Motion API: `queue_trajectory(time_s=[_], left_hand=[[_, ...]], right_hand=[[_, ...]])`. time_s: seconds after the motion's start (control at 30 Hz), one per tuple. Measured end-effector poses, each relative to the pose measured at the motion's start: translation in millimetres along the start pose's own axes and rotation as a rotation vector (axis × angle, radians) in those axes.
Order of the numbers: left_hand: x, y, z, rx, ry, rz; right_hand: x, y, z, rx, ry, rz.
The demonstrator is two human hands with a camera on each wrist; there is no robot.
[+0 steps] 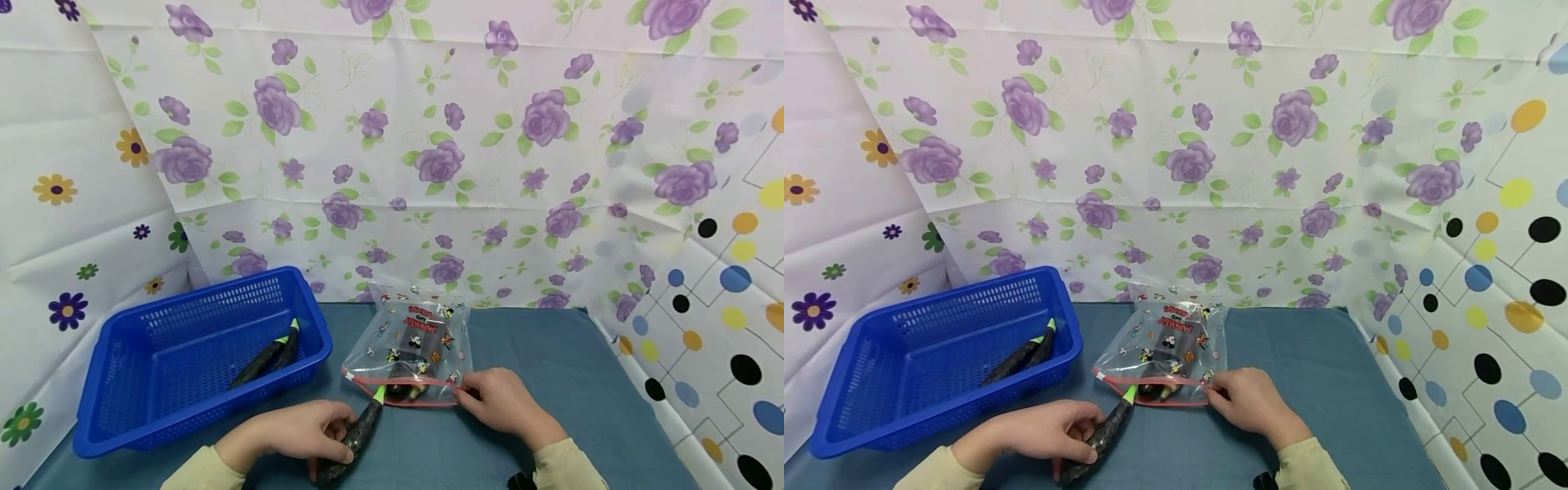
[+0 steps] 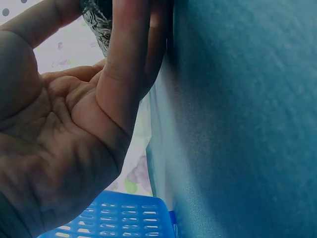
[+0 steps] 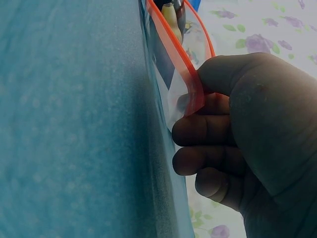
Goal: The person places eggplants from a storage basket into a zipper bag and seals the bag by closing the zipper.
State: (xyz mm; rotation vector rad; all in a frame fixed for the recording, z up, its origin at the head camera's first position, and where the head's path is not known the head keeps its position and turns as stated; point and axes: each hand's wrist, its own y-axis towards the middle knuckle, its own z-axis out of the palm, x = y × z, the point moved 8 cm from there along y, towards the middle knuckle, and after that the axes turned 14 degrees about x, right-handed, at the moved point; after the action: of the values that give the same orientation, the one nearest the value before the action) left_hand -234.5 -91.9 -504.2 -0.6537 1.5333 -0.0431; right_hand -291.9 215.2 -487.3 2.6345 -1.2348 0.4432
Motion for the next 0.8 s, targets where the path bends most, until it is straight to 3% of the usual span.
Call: queue_trajectory(time_s=[0.53,0.8], left_hand=[[1.6,4.4,-11.5,-0.142,-0.051,-0.036],[4.0,4.5,-10.9,-0.165,-0.096,-0.051]], right_hand=[[1,0.6,-1,0.008,0.016,-0.01],[0,0.1,0,0.009,0.013,-0.009]])
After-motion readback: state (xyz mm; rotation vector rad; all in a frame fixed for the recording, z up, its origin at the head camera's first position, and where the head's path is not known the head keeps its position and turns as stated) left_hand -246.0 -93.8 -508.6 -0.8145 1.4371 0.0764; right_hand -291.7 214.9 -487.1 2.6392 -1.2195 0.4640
